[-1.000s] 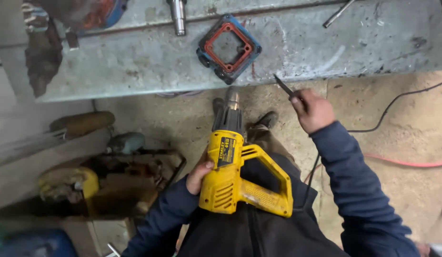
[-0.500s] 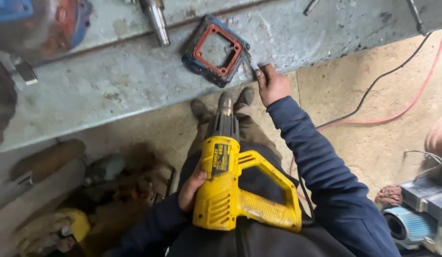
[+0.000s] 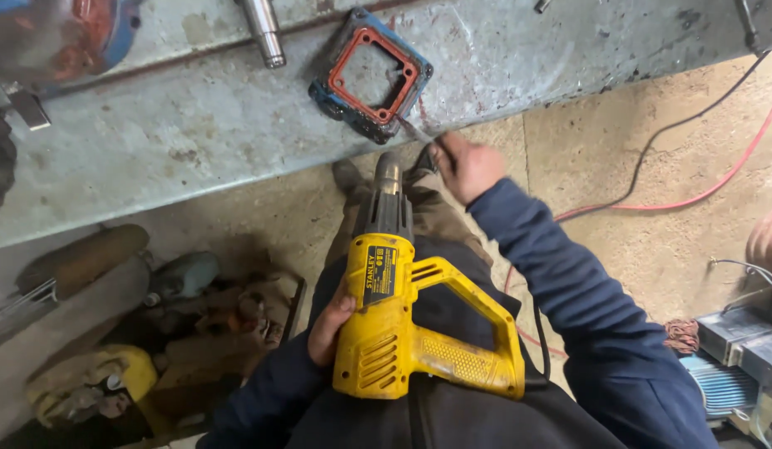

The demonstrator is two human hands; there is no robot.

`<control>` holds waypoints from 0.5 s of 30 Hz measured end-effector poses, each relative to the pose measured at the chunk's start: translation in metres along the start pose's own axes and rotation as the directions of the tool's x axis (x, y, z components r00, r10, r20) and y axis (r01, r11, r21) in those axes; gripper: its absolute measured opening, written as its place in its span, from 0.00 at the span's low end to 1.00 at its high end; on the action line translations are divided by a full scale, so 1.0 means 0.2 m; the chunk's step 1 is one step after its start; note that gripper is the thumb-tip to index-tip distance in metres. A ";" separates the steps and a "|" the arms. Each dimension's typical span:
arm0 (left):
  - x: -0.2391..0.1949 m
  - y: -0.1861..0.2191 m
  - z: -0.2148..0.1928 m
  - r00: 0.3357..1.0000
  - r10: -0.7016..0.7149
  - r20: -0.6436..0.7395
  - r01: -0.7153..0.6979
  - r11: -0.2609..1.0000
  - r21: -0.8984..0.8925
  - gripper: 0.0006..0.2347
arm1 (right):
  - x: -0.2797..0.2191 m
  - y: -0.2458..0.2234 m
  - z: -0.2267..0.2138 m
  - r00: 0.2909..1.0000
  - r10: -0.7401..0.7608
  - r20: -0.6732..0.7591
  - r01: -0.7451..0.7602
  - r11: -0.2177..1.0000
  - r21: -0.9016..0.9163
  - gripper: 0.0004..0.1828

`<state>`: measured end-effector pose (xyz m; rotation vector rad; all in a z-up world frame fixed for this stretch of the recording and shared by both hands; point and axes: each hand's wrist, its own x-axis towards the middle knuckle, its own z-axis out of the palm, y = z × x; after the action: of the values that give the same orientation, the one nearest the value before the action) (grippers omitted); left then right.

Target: Removing old gasket material from a metal flange using a heat gun and a knife.

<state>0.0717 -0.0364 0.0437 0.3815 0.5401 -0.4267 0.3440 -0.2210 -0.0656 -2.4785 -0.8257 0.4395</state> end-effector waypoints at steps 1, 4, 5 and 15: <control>-0.01 -0.07 -0.07 1.000 0.000 -0.003 0.000 1.000 -0.002 0.30 | -0.02 0.00 -0.01 1.000 -0.001 0.003 0.001 1.000 0.001 0.13; -0.01 -0.14 -0.15 0.995 0.056 -0.082 -0.048 0.994 0.098 0.32 | 0.00 0.04 -0.03 0.999 -0.043 -0.006 0.044 0.987 0.155 0.11; 0.00 -0.10 -0.09 0.998 0.030 -0.053 -0.027 0.998 0.053 0.30 | 0.03 0.07 -0.03 0.998 -0.027 -0.048 0.032 0.995 0.095 0.11; -0.01 -0.09 -0.04 0.998 0.018 -0.056 -0.019 1.000 -0.017 0.30 | -0.05 -0.02 0.02 0.984 -0.158 -0.087 0.174 0.959 0.223 0.10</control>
<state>0.0589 -0.0470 0.0344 0.3825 0.5940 -0.3945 0.3329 -0.2234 -0.0650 -2.1797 -0.8936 0.3654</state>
